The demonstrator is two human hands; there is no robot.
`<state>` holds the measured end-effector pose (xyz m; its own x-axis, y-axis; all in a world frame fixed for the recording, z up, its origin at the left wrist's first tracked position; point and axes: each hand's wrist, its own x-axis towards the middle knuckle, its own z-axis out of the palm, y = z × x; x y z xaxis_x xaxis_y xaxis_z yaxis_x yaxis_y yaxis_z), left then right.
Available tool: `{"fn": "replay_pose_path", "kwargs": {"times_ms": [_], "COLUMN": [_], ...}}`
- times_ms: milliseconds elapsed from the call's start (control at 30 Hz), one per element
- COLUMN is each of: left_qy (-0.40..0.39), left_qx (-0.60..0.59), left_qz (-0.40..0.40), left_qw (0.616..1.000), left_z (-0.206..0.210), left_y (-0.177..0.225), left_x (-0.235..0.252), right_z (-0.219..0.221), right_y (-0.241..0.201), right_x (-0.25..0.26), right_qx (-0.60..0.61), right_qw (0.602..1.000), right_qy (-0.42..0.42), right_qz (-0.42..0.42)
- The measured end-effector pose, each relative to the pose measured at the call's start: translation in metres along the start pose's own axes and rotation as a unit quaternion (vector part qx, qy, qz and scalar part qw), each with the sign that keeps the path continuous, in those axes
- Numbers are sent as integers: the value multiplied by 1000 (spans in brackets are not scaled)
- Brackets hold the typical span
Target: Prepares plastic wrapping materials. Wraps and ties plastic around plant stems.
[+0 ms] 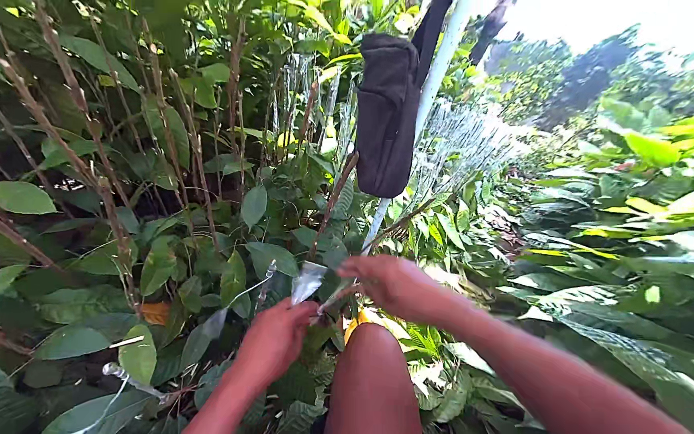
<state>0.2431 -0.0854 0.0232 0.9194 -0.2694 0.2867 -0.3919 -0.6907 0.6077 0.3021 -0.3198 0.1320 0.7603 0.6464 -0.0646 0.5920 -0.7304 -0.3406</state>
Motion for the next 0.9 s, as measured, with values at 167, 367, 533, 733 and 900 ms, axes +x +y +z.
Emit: {"fn": "replay_pose_path", "kwargs": {"times_ms": [167,367,533,733,900], "left_qy": [45,-109,17,161,99], "left_qx": [-18,-16,-101,-64,-60], "left_qz": [-15,47,69,54,44], "left_qw": [999,993,992,983,992], "left_z": [-5,-9,-11,-5,-2], "left_y": [-6,0,6,4,22], "left_x": [5,10,11,18,23], "right_z": [9,-20,10,-16,-29], "right_y": [-43,2,-11,-10,-24], "right_x": [-23,1,-12,-41,-55], "right_qx": [204,-48,-126,140,432], "right_qw": [975,992,974,988,893], "right_qy": [72,70,153,22,50], "right_qz": [-50,-92,-111,-63,-113]}}
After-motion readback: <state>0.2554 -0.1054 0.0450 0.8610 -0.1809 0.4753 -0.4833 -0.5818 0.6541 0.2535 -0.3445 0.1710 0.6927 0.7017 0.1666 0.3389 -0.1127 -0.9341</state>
